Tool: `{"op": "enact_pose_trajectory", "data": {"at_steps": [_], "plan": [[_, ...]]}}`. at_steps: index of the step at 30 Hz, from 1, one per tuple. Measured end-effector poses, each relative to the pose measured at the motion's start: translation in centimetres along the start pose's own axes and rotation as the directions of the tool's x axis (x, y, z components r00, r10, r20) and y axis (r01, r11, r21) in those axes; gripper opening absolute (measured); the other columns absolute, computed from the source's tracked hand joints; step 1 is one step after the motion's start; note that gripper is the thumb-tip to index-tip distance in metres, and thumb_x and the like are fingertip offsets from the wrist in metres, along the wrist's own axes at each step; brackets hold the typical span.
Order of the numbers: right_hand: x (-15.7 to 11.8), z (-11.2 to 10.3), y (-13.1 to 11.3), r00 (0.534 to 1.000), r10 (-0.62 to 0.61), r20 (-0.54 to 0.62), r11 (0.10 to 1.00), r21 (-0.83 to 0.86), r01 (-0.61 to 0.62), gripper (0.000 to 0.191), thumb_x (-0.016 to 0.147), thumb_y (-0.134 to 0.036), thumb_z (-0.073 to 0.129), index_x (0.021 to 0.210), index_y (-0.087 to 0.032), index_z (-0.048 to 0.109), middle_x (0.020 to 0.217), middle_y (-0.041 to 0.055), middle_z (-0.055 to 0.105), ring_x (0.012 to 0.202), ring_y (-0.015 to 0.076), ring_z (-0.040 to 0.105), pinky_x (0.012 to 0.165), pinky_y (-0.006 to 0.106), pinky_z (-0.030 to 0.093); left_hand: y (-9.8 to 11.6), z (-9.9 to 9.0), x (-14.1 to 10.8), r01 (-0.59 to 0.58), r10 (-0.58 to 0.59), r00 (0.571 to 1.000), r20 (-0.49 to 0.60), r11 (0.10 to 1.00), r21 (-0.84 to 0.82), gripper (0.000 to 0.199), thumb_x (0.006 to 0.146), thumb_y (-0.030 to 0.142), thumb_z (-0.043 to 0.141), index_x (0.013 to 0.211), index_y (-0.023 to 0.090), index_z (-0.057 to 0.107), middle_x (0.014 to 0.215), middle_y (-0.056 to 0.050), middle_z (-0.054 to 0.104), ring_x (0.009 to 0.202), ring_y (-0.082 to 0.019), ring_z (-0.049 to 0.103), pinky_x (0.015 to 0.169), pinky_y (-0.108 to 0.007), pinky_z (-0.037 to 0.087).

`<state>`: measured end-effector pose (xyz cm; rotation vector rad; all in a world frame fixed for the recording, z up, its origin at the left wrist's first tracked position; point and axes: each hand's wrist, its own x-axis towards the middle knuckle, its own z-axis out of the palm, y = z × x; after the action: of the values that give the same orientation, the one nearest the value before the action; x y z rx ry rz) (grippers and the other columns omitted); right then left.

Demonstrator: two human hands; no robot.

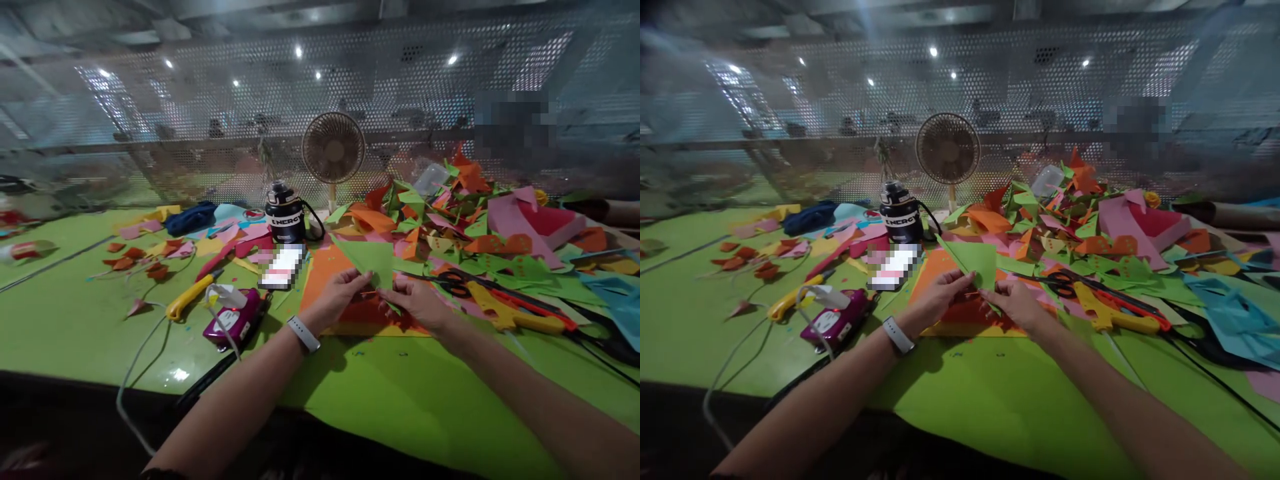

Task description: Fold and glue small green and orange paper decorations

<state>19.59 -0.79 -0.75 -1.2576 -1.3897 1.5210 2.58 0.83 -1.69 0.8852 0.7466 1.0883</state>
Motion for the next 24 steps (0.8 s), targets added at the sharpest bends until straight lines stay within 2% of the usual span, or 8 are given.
{"op": "enact_pose_trajectory", "data": {"at_steps": [4,10,13,16,18,19,21,24], "plan": [[0.0,0.1,0.0,0.997,0.024,0.069,1.0,-0.015,-0.023,0.041,0.059,-0.048,0.082,0.065,-0.015,0.06,0.058,0.0027,0.069,0.047,0.0117,0.062,0.044,0.022,0.045,-0.1,-0.2,0.0,-0.05,0.05,0.999,0.0,0.999,0.015,0.036,0.056,0.04,0.086,0.066,0.012,0.065,0.058,0.002,0.061,0.052,-0.007,0.055,0.058,-0.02,0.046],[-0.1,-0.1,0.1,0.983,0.031,0.182,1.0,-0.007,-0.03,0.035,0.068,-0.046,0.077,0.067,-0.014,0.061,0.062,0.0033,0.07,0.048,0.0081,0.06,0.047,0.019,0.044,0.9,-0.8,0.0,-0.087,0.087,0.995,-0.05,0.996,0.005,0.032,0.055,0.035,0.087,0.064,0.013,0.065,0.056,0.003,0.06,0.051,-0.007,0.053,0.058,-0.022,0.047],[-0.4,0.0,0.0,0.975,0.073,0.211,0.997,0.001,-0.075,0.03,0.069,-0.04,0.077,0.071,-0.014,0.061,0.066,0.0035,0.071,0.051,0.0086,0.062,0.049,0.019,0.045,1.2,-1.0,0.1,-0.091,0.091,0.993,-0.071,0.996,-0.004,0.033,0.054,0.035,0.087,0.066,0.013,0.066,0.059,0.002,0.061,0.051,-0.007,0.053,0.058,-0.022,0.048],[-0.9,0.0,-0.4,0.948,0.155,0.28,0.988,-0.036,-0.151,0.025,0.068,-0.032,0.077,0.073,-0.014,0.061,0.075,0.006,0.073,0.059,0.011,0.066,0.054,0.021,0.048,1.6,-1.2,0.2,-0.101,0.098,0.989,-0.11,0.995,-0.023,0.035,0.053,0.036,0.088,0.067,0.014,0.065,0.062,0.002,0.063,0.053,-0.007,0.055,0.058,-0.02,0.049],[-1.1,-0.3,-0.7,0.939,0.162,0.304,0.986,-0.08,-0.145,0.019,0.066,-0.027,0.075,0.073,-0.014,0.062,0.074,0.0063,0.073,0.061,0.0129,0.067,0.056,0.023,0.049,2.0,-1.4,0.3,-0.106,0.1,0.985,-0.138,0.994,-0.036,0.035,0.053,0.037,0.088,0.068,0.015,0.065,0.063,0.003,0.064,0.054,-0.007,0.056,0.056,-0.018,0.048],[-1.0,-0.5,-0.8,0.949,0.138,0.282,0.989,-0.083,-0.119,0.017,0.066,-0.025,0.073,0.073,-0.013,0.063,0.071,0.0059,0.072,0.06,0.0135,0.067,0.056,0.023,0.048,2.1,-1.4,0.2,-0.102,0.095,0.985,-0.144,0.994,-0.04,0.034,0.053,0.037,0.088,0.069,0.016,0.065,0.063,0.003,0.064,0.054,-0.007,0.056,0.054,-0.017,0.047],[-0.7,-1.0,-1.1,0.987,0.042,0.153,0.999,-0.031,-0.038,0.014,0.066,-0.026,0.068,0.072,-0.013,0.066,0.065,0.0045,0.071,0.056,0.0131,0.064,0.052,0.022,0.045,2.4,-1.5,0.1,-0.071,0.065,0.99,-0.129,0.997,-0.042,0.033,0.053,0.034,0.088,0.069,0.015,0.066,0.063,0.002,0.064,0.052,-0.007,0.056,0.051,-0.017,0.046],[-0.2,-1.9,-1.4,0.995,-0.039,-0.093,0.987,0.15,0.053,0.022,0.069,-0.037,0.062,0.071,-0.016,0.067,0.063,0.0028,0.069,0.053,0.0115,0.061,0.048,0.021,0.041,2.5,-1.1,-0.6,0.035,-0.035,0.999,0.002,0.999,0.03,0.029,0.056,0.033,0.087,0.067,0.014,0.069,0.062,-0.001,0.065,0.05,-0.008,0.055,0.047,-0.017,0.042]]}}
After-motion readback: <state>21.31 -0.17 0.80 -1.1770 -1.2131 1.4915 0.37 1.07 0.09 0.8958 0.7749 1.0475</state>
